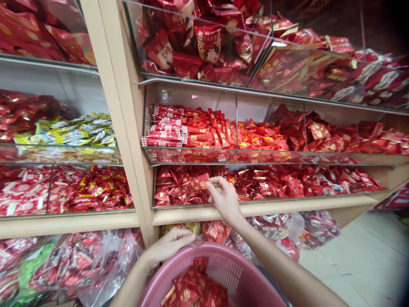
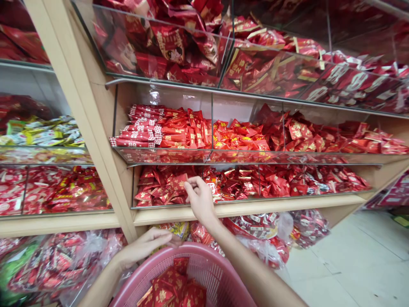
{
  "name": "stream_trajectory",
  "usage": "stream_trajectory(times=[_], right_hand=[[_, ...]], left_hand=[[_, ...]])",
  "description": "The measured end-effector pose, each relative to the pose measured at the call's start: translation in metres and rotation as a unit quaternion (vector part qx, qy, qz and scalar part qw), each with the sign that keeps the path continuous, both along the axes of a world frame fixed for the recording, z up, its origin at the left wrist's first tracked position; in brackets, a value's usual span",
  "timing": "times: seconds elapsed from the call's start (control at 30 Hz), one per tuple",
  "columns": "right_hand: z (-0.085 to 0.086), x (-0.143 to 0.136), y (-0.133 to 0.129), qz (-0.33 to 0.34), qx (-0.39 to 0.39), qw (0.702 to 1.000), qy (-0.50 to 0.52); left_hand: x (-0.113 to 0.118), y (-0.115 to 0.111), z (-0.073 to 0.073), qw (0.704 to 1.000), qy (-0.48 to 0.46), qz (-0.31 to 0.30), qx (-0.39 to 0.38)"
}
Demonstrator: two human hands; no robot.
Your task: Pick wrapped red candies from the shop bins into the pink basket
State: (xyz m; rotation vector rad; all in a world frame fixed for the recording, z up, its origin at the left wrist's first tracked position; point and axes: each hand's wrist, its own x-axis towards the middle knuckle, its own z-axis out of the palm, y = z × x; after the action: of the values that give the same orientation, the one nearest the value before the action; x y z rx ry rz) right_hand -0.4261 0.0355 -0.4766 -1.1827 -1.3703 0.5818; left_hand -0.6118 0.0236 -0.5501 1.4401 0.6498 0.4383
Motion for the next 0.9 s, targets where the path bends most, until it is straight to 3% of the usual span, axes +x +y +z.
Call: stream_trajectory(times=[0.1,0.27,0.4,0.5,0.7,0.83,0.9], right_hand=[[-0.019,-0.007,-0.036,0.019,-0.091,0.98,0.178],[-0.053,-0.025,-0.077,0.058,-0.192,0.939,0.28],[-0.06,-0.03,-0.087,0.108,-0.244,0.924,0.274],[-0.057,-0.027,-0.087,0.134,-0.264,0.928,0.224],[-0.066,-0.016,-0.083,0.154,-0.173,0.966,0.111],[-0.074,-0.006,-0.093,0.142,-0.221,0.954,0.142],[-0.077,0.002,-0.103,0.126,-0.265,0.943,0.155]], left_hand=[[0.001,-0.003,0.004,0.997,-0.07,0.004,-0.022],[0.005,-0.004,0.006,0.984,-0.164,0.061,-0.039],[0.006,-0.002,0.007,0.983,-0.143,0.112,-0.003],[0.003,-0.001,0.006,0.988,-0.1,0.114,0.02],[0.002,-0.001,0.003,0.994,0.035,0.019,0.097],[0.005,-0.003,0.002,0.994,0.037,-0.043,0.096],[0.007,-0.003,0.001,0.996,0.03,-0.035,0.082]])
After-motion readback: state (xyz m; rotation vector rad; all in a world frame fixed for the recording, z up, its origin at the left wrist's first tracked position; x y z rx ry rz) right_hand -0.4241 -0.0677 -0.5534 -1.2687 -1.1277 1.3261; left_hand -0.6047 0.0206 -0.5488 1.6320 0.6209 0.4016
